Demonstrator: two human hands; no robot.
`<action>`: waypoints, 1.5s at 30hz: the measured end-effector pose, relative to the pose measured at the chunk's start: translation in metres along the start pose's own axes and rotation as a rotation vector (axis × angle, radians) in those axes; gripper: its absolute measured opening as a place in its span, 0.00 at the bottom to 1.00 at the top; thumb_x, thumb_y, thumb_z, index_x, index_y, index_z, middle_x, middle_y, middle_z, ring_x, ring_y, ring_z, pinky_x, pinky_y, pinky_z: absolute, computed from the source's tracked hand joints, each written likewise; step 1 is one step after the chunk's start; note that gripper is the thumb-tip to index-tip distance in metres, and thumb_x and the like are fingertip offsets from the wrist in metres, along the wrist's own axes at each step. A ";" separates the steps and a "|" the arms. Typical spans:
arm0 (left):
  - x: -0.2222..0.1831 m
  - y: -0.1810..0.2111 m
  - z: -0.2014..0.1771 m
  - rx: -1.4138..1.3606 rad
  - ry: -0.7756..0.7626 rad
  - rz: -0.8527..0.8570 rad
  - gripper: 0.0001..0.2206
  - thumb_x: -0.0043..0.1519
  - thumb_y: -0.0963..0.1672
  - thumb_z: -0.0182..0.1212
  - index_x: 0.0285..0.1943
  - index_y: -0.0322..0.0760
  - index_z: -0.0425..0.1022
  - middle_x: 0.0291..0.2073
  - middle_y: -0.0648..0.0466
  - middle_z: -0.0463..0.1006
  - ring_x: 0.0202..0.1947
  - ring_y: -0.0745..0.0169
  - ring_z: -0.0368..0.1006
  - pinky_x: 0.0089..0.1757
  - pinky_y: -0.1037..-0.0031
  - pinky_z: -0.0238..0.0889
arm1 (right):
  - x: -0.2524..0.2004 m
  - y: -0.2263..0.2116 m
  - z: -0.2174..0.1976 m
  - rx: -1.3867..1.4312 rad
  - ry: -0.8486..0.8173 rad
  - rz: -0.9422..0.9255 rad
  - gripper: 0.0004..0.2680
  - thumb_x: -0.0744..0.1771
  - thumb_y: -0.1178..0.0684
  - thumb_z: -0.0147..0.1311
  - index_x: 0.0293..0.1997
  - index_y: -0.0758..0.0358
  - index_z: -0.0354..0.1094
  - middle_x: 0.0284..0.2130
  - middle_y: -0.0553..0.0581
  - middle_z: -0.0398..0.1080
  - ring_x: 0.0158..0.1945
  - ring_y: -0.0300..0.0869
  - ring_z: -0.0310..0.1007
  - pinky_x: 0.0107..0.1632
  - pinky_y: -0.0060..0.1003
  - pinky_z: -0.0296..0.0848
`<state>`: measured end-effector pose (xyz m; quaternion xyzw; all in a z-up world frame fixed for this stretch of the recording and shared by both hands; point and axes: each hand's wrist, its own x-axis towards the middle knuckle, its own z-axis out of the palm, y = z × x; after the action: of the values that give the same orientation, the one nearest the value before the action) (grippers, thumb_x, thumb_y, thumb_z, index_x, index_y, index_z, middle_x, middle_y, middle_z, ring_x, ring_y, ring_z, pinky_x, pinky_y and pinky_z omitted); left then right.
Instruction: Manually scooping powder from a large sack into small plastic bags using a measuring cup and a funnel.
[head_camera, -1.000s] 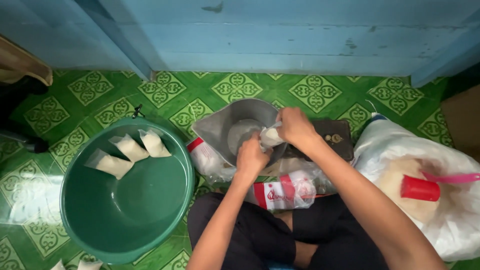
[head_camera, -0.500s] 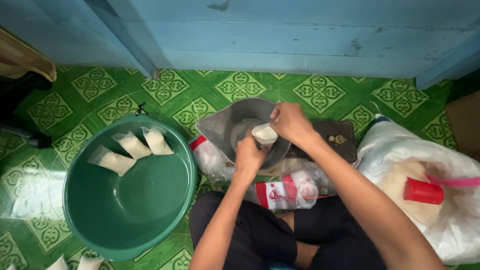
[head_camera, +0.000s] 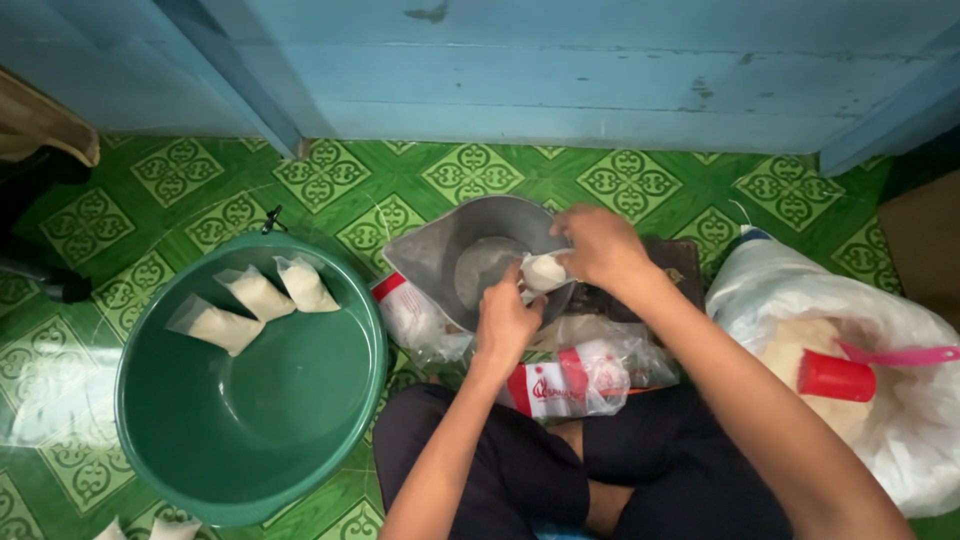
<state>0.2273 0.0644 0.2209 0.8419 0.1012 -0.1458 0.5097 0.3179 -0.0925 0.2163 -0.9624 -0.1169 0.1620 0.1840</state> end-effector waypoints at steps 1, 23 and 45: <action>0.002 -0.003 0.002 0.016 -0.003 -0.009 0.26 0.55 0.41 0.62 0.65 0.29 0.64 0.54 0.32 0.73 0.55 0.38 0.71 0.51 0.52 0.69 | 0.004 -0.001 0.005 -0.087 -0.013 -0.062 0.13 0.60 0.50 0.62 0.47 0.60 0.74 0.43 0.59 0.74 0.50 0.58 0.74 0.49 0.55 0.75; -0.006 -0.001 -0.006 0.000 0.034 0.038 0.25 0.55 0.41 0.61 0.64 0.29 0.65 0.51 0.34 0.76 0.52 0.38 0.73 0.50 0.55 0.70 | -0.020 -0.007 -0.017 -0.066 0.175 -0.261 0.07 0.63 0.47 0.57 0.35 0.55 0.76 0.35 0.56 0.74 0.42 0.55 0.76 0.45 0.48 0.73; 0.003 -0.021 0.010 -0.054 0.068 0.092 0.25 0.56 0.38 0.55 0.65 0.29 0.63 0.54 0.35 0.74 0.53 0.41 0.73 0.50 0.57 0.70 | -0.015 0.011 0.008 0.129 0.217 -0.119 0.15 0.57 0.48 0.65 0.46 0.54 0.72 0.37 0.56 0.67 0.47 0.55 0.72 0.46 0.50 0.73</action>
<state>0.2223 0.0648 0.1981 0.8361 0.0835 -0.0909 0.5345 0.3027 -0.1044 0.2089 -0.9518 -0.1426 0.0531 0.2664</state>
